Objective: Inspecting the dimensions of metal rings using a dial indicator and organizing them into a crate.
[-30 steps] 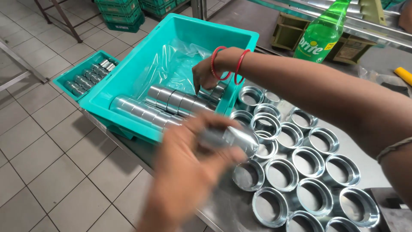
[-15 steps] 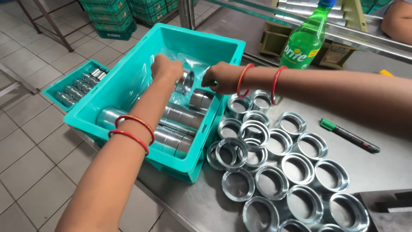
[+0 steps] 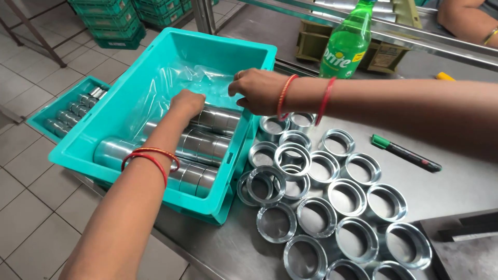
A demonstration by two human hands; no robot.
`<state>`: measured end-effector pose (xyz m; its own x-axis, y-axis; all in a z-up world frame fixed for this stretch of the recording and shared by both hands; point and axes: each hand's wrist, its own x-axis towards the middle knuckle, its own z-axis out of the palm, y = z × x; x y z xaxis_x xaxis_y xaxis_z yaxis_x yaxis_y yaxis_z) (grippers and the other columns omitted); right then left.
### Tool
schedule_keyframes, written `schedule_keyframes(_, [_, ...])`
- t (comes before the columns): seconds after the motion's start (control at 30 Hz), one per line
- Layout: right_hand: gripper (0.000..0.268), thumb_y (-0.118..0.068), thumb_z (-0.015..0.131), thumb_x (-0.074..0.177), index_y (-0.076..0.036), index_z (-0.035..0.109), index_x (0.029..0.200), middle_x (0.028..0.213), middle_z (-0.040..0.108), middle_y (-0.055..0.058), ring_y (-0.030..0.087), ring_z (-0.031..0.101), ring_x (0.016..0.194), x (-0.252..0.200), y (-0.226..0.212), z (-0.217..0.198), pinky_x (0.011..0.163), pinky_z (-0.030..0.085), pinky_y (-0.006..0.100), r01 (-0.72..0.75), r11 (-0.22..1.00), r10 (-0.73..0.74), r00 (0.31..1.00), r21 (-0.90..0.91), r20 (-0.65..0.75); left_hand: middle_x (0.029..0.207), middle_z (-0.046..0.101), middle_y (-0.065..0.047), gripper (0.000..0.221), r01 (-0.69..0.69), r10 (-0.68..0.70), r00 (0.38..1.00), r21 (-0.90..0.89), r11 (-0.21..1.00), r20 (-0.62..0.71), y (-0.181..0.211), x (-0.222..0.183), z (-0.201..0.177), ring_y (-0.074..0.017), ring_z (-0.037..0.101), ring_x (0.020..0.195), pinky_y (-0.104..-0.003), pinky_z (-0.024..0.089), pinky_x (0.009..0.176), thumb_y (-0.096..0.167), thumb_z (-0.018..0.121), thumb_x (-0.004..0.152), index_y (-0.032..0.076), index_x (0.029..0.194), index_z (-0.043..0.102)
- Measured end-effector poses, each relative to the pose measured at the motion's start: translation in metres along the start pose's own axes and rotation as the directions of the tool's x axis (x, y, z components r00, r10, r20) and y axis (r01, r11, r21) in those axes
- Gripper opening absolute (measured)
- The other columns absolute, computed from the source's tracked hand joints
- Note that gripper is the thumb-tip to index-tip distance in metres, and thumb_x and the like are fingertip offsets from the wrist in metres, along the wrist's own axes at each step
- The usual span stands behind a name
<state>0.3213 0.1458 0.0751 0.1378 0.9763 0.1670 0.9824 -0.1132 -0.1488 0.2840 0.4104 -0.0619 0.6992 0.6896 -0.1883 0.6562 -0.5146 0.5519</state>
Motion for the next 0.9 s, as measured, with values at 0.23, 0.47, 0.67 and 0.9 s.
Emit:
schedule_keyframes(0.23, [0.037, -0.015, 0.075, 0.078, -0.017, 0.074, 0.115, 0.102, 0.074, 0.015, 0.036, 0.070, 0.102, -0.081, -0.057, -0.063, 0.087, 0.056, 0.048, -0.131, 0.954, 0.226, 0.906, -0.269, 0.359, 0.137, 0.049, -0.031, 0.045, -0.373, 0.379, 0.854, 0.089, 0.924, -0.356, 0.042, -0.197, -0.077, -0.0443, 0.047, 0.127, -0.055, 0.040, 0.098, 0.032, 0.072, 0.092, -0.001, 0.123, 0.068])
schedule_keyframes(0.47, [0.052, -0.011, 0.076, 0.068, -0.007, 0.062, 0.117, 0.086, 0.072, 0.012, 0.035, 0.069, 0.092, -0.166, -0.040, 0.029, 0.088, 0.050, 0.050, 0.060, 0.992, -0.015, 0.932, -0.115, 0.362, 0.106, 0.070, -0.015, 0.019, -0.794, 0.650, 0.573, -0.139, 0.592, -0.499, 0.033, -0.399, -0.009, -0.0353, 0.066, 0.105, -0.047, 0.050, 0.093, 0.012, 0.070, 0.090, 0.002, 0.106, 0.069])
schedule_keyframes(0.67, [0.072, 0.000, 0.070, 0.068, -0.009, 0.045, 0.135, 0.070, 0.071, 0.006, 0.030, 0.071, 0.079, -0.171, -0.050, 0.020, 0.101, 0.043, 0.047, 0.021, 0.997, -0.012, 0.992, -0.074, 0.128, 0.133, 0.058, -0.024, 0.056, -0.665, 0.582, 0.698, -0.075, 0.743, -0.418, 0.007, -0.442, 0.063, -0.0431, 0.047, 0.133, -0.057, 0.032, 0.110, 0.034, 0.082, 0.078, -0.002, 0.120, 0.067])
schedule_keyframes(0.9, [0.064, -0.008, 0.076, 0.077, -0.013, 0.048, 0.134, 0.072, 0.074, 0.001, 0.025, 0.072, 0.075, -0.162, -0.091, 0.021, 0.102, 0.037, 0.052, 0.095, 0.995, -0.096, 0.995, 0.034, 0.008, 0.150, 0.041, -0.030, 0.076, -0.464, 0.413, 0.861, -0.125, 0.877, -0.299, 0.004, -0.447, 0.090, -0.0491, 0.032, 0.144, -0.057, 0.024, 0.113, 0.044, 0.084, 0.076, 0.002, 0.134, 0.061])
